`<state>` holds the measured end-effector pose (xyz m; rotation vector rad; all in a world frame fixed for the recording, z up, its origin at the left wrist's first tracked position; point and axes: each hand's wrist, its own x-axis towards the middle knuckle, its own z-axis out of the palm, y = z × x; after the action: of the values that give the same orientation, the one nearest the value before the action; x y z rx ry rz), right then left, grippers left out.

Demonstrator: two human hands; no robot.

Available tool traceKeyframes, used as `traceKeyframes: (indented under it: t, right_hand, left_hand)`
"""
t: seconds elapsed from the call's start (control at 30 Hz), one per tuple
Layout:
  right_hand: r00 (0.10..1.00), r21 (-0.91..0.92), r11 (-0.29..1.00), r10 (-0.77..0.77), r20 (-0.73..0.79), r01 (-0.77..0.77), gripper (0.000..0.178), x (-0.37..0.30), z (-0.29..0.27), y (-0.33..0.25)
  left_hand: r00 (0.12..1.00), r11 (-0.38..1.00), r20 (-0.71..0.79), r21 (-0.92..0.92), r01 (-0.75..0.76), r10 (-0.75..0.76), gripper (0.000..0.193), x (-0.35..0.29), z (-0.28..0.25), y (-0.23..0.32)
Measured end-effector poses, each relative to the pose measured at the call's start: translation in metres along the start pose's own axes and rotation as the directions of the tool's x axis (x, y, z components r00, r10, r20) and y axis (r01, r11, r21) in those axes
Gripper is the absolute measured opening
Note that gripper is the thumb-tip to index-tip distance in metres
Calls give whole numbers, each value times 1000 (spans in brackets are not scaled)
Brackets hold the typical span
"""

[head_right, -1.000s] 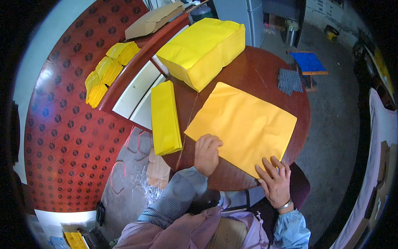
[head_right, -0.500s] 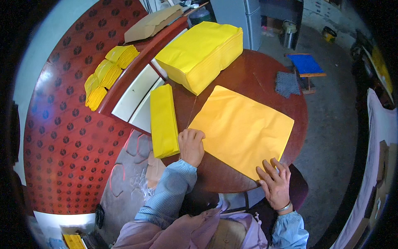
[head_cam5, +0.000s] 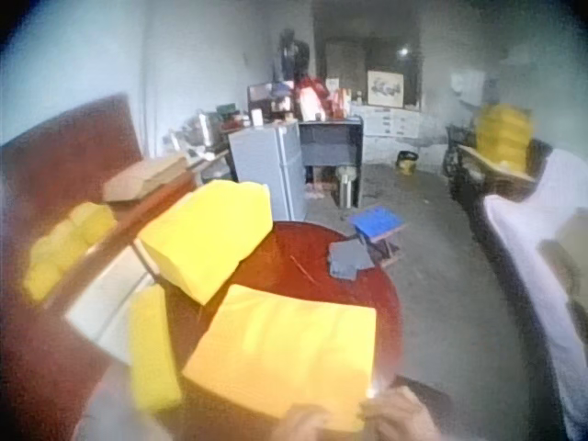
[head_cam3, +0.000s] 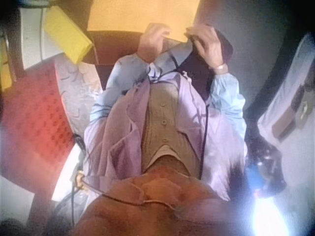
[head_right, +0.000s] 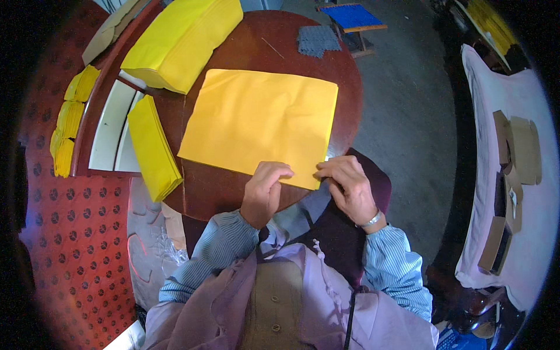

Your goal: The person folds yellow paper sheets by hand on a table, aligning edges and pressing creases. They repeatedly fold, stack, and handle the sheets, occasionally picking up and placing down folded stacks.

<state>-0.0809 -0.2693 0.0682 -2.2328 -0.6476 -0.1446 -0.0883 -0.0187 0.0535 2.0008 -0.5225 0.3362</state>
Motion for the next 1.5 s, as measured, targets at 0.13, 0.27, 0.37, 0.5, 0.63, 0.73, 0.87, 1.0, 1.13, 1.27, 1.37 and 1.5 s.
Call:
traceKeyframes:
  t: [0.13, 0.27, 0.37, 0.5, 0.63, 0.73, 0.87, 1.0, 1.13, 1.27, 1.37, 1.5]
  right_hand:
    - [993, -34, 994, -106, 58, 108, 40, 2, 2, -4]
    - [989, -42, 992, -112, 96, 117, 29, 7, 3, -2]
    - [994, -11, 994, -107, 10, 107, 14, 23, 0, 12]
    - [986, -111, 994, -9, -166, -9, 19, 93, -10, 65]
    - [974, -340, 940, -61, -220, -17, 30, 207, -4, 136]
    - [989, -629, 771, 11, -145, -101, 46, 258, 14, 168]
    - [994, -807, 580, 45, -103, -110, 50, 288, 30, 189]
    - [997, -824, 561, 51, -60, -78, 48, 293, 26, 195]
    - [981, -564, 821, -25, -192, -89, 41, 258, 5, 169]
    - [993, -29, 997, 67, -99, -70, 19, 129, -6, 99]
    - [998, 118, 992, 56, -4, -55, 13, 36, 5, 40]
    - [999, 132, 991, -29, 19, 27, 32, -3, 14, 10]
  left_hand:
    - [1000, 999, 19, 54, 6, -7, 29, -13, 8, -9]
    - [998, 997, 11, 44, 64, -65, 28, -21, 13, -16]
    - [998, 999, -43, 6, 50, -49, 27, -23, 15, -19]
    - [995, 998, -73, 1, 69, -69, 26, -25, 16, -19]
    - [996, 997, -59, -42, 61, -64, 23, -25, 14, -18]
    - [996, 992, -58, -108, 63, -70, 24, -25, 13, -17]
    - [986, 986, -23, -30, 165, -166, 29, -26, 15, -16]
    - [986, 986, -2, 1, 167, -167, 30, -28, 14, -17]
    - [995, 995, -19, -39, 97, -97, 28, -25, 14, -19]
    - [997, 996, -58, -71, 53, -57, 24, -21, 16, -18]
    - [996, 995, -10, -35, 93, -94, 24, -20, 15, -11]
    - [998, 997, -6, 44, 58, -57, 28, -15, 15, -4]
